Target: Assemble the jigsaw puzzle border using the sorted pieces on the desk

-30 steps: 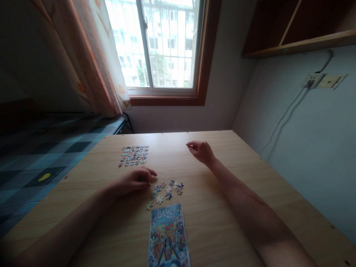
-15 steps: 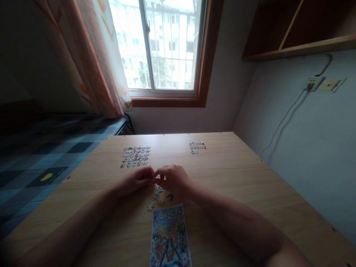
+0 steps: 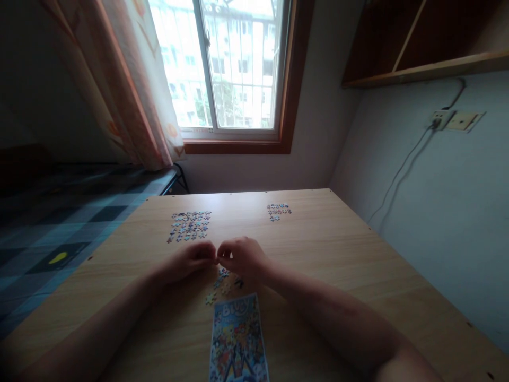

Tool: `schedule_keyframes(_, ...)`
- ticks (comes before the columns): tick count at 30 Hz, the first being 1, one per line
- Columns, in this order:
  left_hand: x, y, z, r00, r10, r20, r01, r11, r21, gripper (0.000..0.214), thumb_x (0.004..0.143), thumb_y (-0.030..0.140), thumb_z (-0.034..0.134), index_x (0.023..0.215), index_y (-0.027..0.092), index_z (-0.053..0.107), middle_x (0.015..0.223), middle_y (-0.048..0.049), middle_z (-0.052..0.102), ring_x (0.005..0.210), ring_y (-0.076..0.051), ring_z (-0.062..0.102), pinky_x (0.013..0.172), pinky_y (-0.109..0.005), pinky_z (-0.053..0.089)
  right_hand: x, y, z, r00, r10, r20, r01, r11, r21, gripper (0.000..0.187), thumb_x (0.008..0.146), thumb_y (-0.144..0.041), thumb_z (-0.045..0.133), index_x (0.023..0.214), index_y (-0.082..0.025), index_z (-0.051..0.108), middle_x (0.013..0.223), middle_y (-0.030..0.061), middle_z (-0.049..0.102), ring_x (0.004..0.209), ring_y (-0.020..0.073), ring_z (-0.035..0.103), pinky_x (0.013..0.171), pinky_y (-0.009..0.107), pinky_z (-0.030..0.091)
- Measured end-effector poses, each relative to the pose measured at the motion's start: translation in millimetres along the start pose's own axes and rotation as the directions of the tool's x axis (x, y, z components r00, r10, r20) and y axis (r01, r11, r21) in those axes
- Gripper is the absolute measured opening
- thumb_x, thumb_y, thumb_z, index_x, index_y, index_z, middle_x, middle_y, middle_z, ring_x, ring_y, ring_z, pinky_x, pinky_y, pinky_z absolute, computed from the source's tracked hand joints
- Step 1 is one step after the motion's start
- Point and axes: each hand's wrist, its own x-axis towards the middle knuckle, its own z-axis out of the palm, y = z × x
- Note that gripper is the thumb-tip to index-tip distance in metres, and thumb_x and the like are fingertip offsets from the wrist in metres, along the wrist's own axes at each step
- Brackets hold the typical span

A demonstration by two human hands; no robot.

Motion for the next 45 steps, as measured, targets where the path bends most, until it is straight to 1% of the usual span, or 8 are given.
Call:
schedule_keyframes(5,-0.3,-0.5,1.0,0.999,0.014,-0.029,-0.012,0.999,0.043,0.025,0.082,0.041,0.066,0.078,0.017,0.061,0.069,0.0018,0.058,0.065,-0.012,0.049,0.060,-0.024,0.041,1.8,5.1,1.7,0.999,0.029,-0.033,-0.028,0.999,0.016,0.010,0.081,-0.032,0.071,0.088,-0.025,0.075,0.073,-0.0024,0.073,0.062,0.0092,0.062,0.059,0.020,0.038)
schedule_keyframes(12,-0.3,-3.7,-0.3,1.000,0.011,-0.002,-0.011,1.000,0.016,0.021,0.082,0.038,0.065,0.084,0.018,0.064,0.076,-0.0010,0.065,0.071,-0.015,0.056,0.065,-0.026,0.045,1.9,8.0,1.8,0.999,-0.049,-0.008,0.049,0.999,-0.020,0.011,0.080,-0.023,0.066,0.085,-0.026,0.074,0.073,-0.0041,0.072,0.062,0.0081,0.060,0.060,0.019,0.039)
schedule_keyframes(16,-1.2,0.6,-1.8,1.000,0.004,0.029,-0.003,1.000,-0.021,0.024,0.084,0.040,0.065,0.092,0.018,0.066,0.086,-0.0031,0.069,0.077,-0.016,0.059,0.070,-0.028,0.048,9.2,24.3,-32.1,0.994,0.000,-0.113,-0.008,0.998,-0.070,0.010,0.083,-0.026,0.062,0.086,-0.023,0.070,0.072,-0.0034,0.071,0.057,0.0073,0.058,0.059,0.020,0.038)
schedule_keyframes(19,-1.7,2.3,-1.9,1.000,0.000,0.026,0.000,1.000,-0.020,0.025,0.083,0.042,0.066,0.091,0.018,0.066,0.085,-0.0028,0.068,0.075,-0.016,0.058,0.069,-0.028,0.047,13.2,58.1,-72.4,0.974,0.062,-0.219,-0.118,0.960,-0.254,0.010,0.084,-0.028,0.060,0.087,-0.023,0.069,0.074,-0.0027,0.072,0.059,0.0084,0.058,0.061,0.021,0.038)
schedule_keyframes(23,-1.6,0.7,-2.4,1.000,0.004,0.030,-0.004,1.000,0.000,0.026,0.083,0.044,0.066,0.091,0.019,0.066,0.084,-0.0025,0.067,0.075,-0.016,0.057,0.069,-0.028,0.047,3.1,116.8,-116.2,0.954,0.249,-0.166,-0.296,0.871,-0.392,0.013,0.083,-0.030,0.060,0.089,-0.024,0.070,0.080,0.0000,0.073,0.066,0.0114,0.061,0.061,0.022,0.037)
schedule_keyframes(26,-1.4,-0.2,-3.2,1.000,0.004,0.023,-0.005,0.999,0.047,0.026,0.083,0.044,0.065,0.091,0.019,0.067,0.084,-0.0025,0.067,0.075,-0.016,0.057,0.068,-0.027,0.046,-12.1,149.7,-130.1,0.946,0.303,-0.117,-0.325,0.871,-0.369,0.012,0.081,-0.026,0.062,0.085,-0.022,0.071,0.078,0.0017,0.073,0.064,0.0113,0.061,0.060,0.022,0.038)
schedule_keyframes(35,-0.5,-4.5,-1.8,1.000,-0.005,0.002,0.004,0.997,0.075,0.028,0.084,0.045,0.064,0.092,0.019,0.067,0.088,-0.0037,0.068,0.081,-0.018,0.059,0.074,-0.030,0.048,-22.5,186.2,-127.8,0.944,0.330,0.022,-0.315,0.917,-0.245,0.016,0.079,-0.030,0.065,0.086,-0.020,0.074,0.082,0.0022,0.074,0.070,0.0119,0.064,0.063,0.020,0.044)
schedule_keyframes(45,-0.9,-3.7,-1.2,1.000,0.001,0.004,-0.001,0.998,0.057,0.026,0.083,0.043,0.065,0.091,0.018,0.067,0.084,-0.0026,0.067,0.075,-0.015,0.056,0.069,-0.027,0.046,-21.7,195.4,-123.7,0.940,0.341,0.000,-0.327,0.901,-0.286,0.024,0.082,-0.034,0.064,0.098,-0.024,0.078,0.089,0.0024,0.076,0.073,0.0134,0.066,0.067,0.022,0.046)
